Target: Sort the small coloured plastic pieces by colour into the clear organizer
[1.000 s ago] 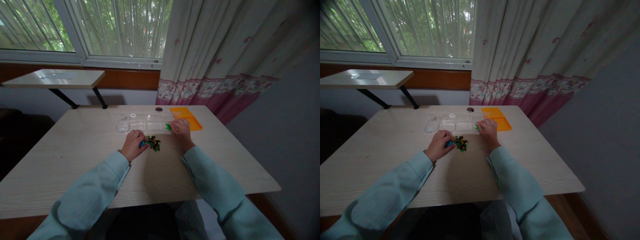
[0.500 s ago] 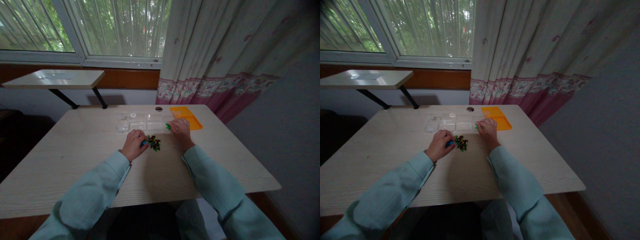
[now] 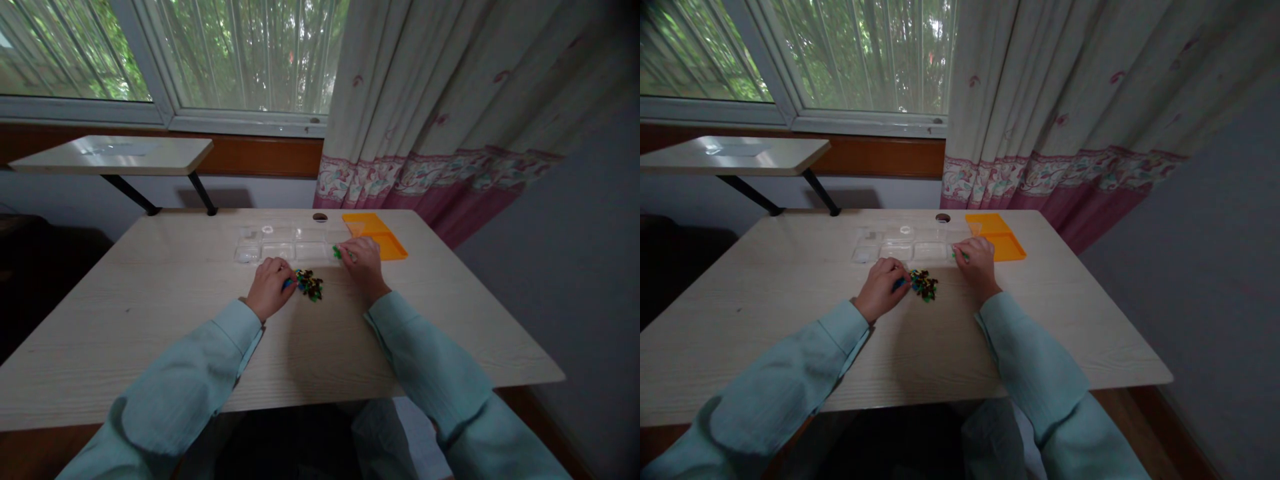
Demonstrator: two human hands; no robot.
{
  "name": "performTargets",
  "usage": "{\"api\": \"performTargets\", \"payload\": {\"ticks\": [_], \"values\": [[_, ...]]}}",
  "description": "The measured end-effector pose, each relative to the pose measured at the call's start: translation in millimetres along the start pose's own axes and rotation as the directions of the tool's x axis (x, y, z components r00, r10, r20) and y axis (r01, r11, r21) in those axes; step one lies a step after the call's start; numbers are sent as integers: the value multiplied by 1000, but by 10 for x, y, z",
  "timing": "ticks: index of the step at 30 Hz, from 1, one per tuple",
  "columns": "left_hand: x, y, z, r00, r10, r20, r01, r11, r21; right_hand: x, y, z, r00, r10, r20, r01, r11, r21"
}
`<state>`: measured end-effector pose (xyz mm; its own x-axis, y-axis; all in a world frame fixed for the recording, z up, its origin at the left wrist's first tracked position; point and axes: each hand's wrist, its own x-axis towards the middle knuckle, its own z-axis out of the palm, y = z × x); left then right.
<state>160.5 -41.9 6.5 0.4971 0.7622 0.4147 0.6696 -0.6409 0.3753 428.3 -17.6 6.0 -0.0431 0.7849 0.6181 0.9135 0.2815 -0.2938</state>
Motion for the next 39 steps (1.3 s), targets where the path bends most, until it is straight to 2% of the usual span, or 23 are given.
{"api": "performTargets", "payload": {"ticks": [5,11,13,16,18,21,28,34,37,39], "values": [[9,-97,8,998,-28,-56,24,997,-73,-23,-104,-21,999,-33,14,33,999,24],[27,-112,-43,986,-87,-139,56,975,-215,-56,-358,-55,992,-105,63,97,988,120],[31,-92,-57,981,-96,-168,51,965,-258,-74,-465,-50,987,-134,84,116,976,186],[27,-51,-83,975,-95,-200,33,955,-294,-112,-627,-32,975,-189,119,132,918,373],[19,-21,-108,974,-86,-208,22,956,-291,-138,-718,-25,964,-225,140,130,861,491],[7,19,-149,977,-56,-205,1,965,-262,-160,-801,-34,955,-240,176,99,812,575],[2,45,-171,976,-22,-215,-23,979,-201,-159,-834,-82,941,-265,212,61,746,664],[3,8,-154,973,-32,-228,-8,985,-172,-200,-794,-8,944,-203,259,-6,777,629],[8,-21,-177,985,5,-170,-35,984,-174,-200,-713,52,959,-166,230,2,813,582],[5,-30,-189,992,107,-67,-118,972,-202,-187,-657,76,973,-131,190,4,832,555]]}}
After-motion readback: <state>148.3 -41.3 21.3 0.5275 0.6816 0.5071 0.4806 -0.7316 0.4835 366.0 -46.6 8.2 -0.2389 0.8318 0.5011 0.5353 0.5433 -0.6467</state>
